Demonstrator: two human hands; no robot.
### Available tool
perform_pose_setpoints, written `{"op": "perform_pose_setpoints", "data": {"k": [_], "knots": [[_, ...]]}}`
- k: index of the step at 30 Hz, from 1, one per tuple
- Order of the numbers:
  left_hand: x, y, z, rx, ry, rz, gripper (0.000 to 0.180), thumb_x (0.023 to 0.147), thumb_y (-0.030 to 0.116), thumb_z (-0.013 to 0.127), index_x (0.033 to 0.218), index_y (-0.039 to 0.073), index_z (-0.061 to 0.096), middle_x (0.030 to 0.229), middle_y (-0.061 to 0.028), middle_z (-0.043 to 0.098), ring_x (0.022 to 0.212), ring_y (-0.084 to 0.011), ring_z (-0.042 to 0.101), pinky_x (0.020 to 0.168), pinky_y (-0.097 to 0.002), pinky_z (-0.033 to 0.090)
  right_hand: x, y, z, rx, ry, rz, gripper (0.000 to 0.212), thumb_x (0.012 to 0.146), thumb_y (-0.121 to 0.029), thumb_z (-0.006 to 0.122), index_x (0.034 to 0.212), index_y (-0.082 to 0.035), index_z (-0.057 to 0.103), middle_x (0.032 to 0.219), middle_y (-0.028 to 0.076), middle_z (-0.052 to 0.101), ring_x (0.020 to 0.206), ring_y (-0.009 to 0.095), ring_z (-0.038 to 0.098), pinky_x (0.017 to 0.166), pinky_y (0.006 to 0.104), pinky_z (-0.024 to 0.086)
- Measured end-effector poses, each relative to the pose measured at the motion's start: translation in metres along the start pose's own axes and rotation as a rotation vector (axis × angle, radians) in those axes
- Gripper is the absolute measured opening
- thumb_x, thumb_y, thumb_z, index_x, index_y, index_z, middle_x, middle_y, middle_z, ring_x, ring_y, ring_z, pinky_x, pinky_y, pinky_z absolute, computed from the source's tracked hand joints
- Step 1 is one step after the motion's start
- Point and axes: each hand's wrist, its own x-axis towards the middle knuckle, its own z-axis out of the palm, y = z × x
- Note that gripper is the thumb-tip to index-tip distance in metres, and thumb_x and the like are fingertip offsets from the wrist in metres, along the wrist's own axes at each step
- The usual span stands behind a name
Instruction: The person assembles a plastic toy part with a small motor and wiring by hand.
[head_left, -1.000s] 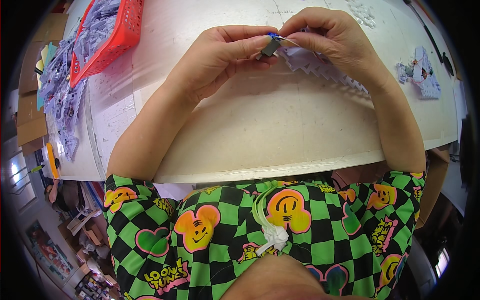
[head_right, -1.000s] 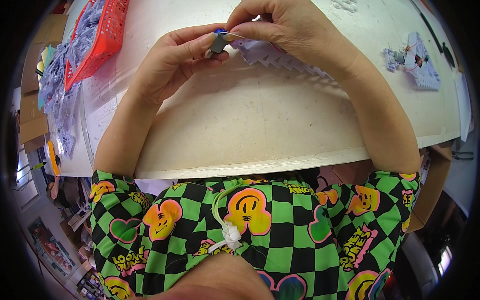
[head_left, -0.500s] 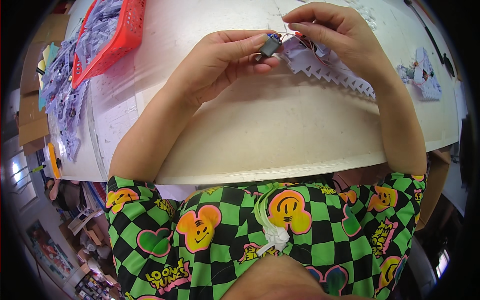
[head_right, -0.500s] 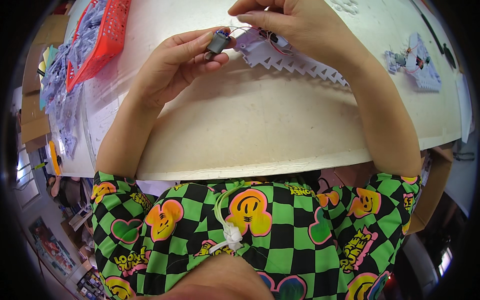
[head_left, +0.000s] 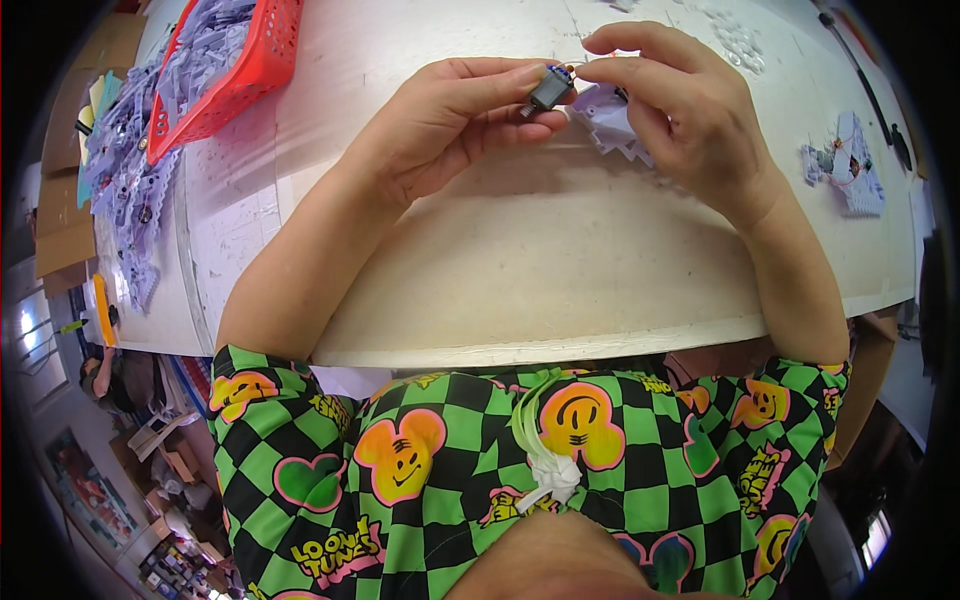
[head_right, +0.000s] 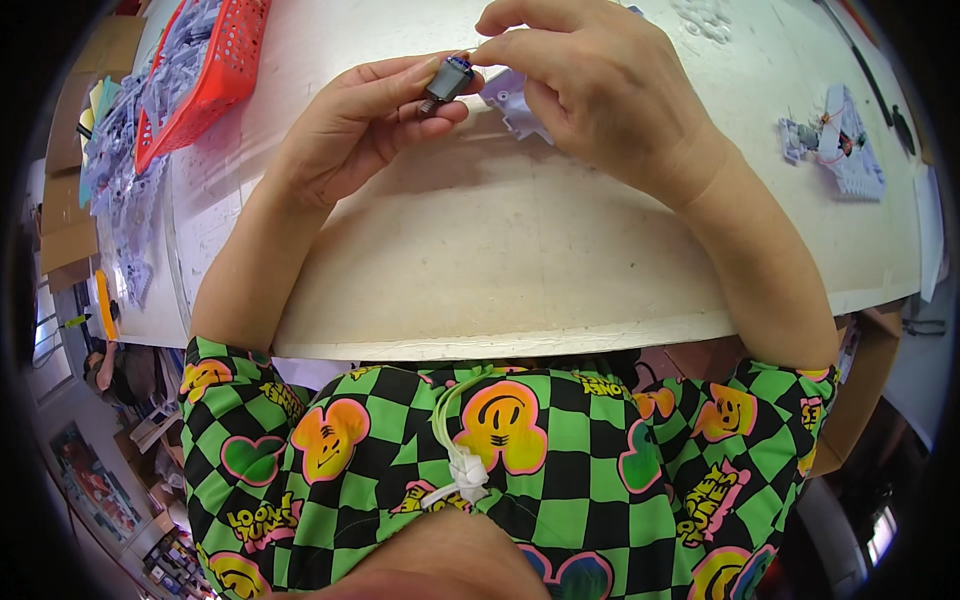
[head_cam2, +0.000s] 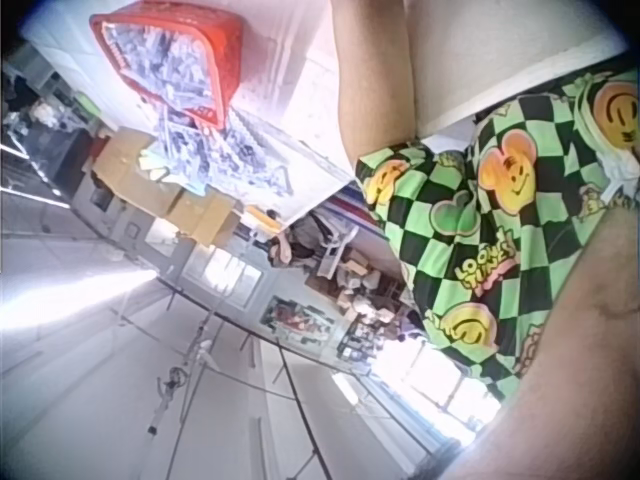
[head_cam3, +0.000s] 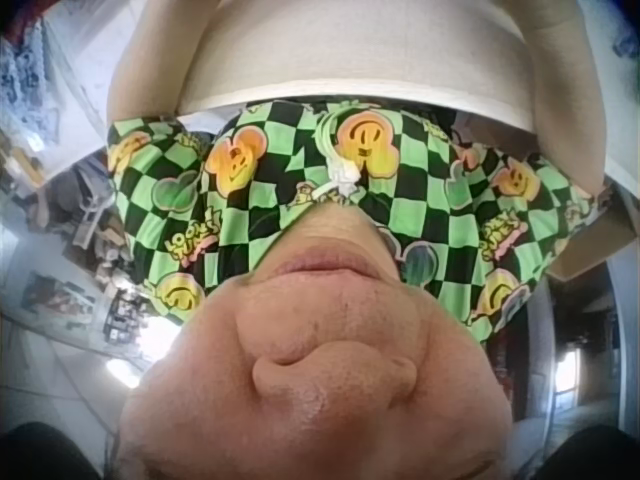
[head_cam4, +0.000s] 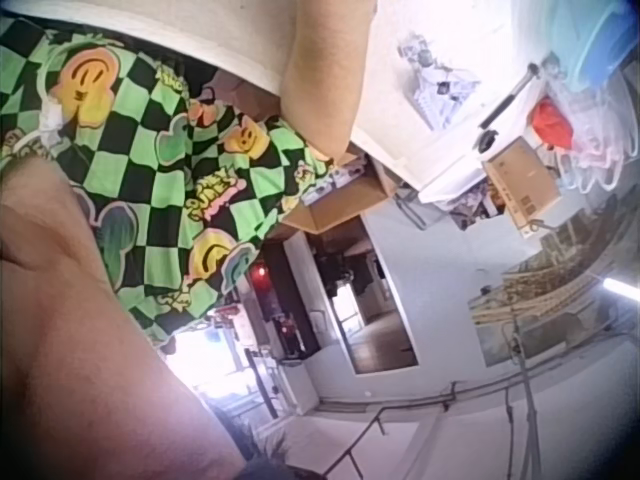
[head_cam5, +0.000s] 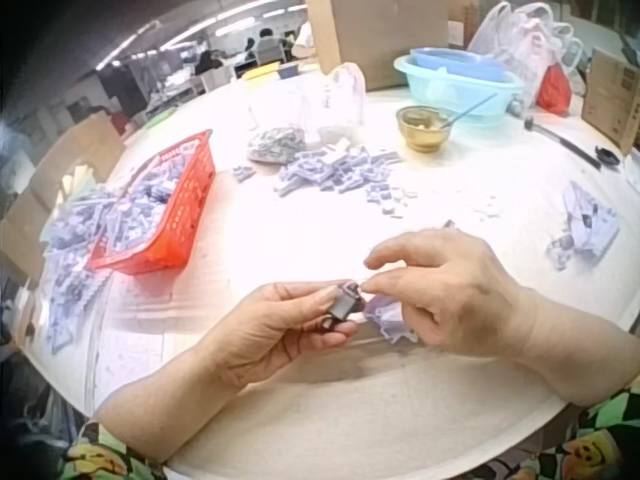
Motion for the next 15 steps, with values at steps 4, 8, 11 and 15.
{"op": "perform_pose_setpoints", "data": {"k": [4,8,11,15], "knots": [[0.0014,0.0000,-0.0011,0.014,0.008,0.003,0.038,0.095,0.015,0.051,0.124,-0.010,0.047,0.112,-0.0192,0.060,0.088,-0.0156,0.065,0.079,-0.0211,0.057,-0.0006,-0.0053,-0.0009,-0.050,0.027,-0.002,0.036,0.067,0.011,0.059,0.097,-0.008,0.069,0.103,0.009,0.064,0.083,0.022,0.064,0.067,0.0285,0.052],[0.0009,-0.0007,-0.0010,0.029,0.014,0.014,0.038,0.094,0.014,0.051,0.124,-0.010,0.048,0.112,-0.0189,0.060,0.088,-0.0157,0.065,0.079,-0.0214,0.056,-0.0001,-0.0013,0.0018,-0.103,0.066,-0.109,0.037,0.067,0.010,0.060,0.097,-0.008,0.070,0.104,0.009,0.064,0.083,0.022,0.064,0.068,0.0287,0.053],[0.0008,-0.0019,-0.0007,0.027,0.009,0.017,0.038,0.094,0.014,0.052,0.124,-0.010,0.048,0.111,-0.0186,0.061,0.088,-0.0162,0.065,0.079,-0.0222,0.056,-0.0017,-0.0025,0.0009,-0.095,0.047,-0.103,0.037,0.067,0.010,0.059,0.098,-0.008,0.070,0.106,0.009,0.063,0.083,0.023,0.064,0.069,0.0287,0.054],[-0.0013,-0.0033,0.0008,0.066,0.030,0.018,0.038,0.094,0.014,0.052,0.124,-0.009,0.048,0.110,-0.0179,0.061,0.089,-0.0165,0.065,0.080,-0.0226,0.056,-0.0044,-0.0058,0.0027,0.054,-0.022,0.043,0.035,0.069,0.010,0.057,0.097,-0.006,0.069,0.109,0.010,0.063,0.084,0.022,0.064,0.070,0.0278,0.052]]}}
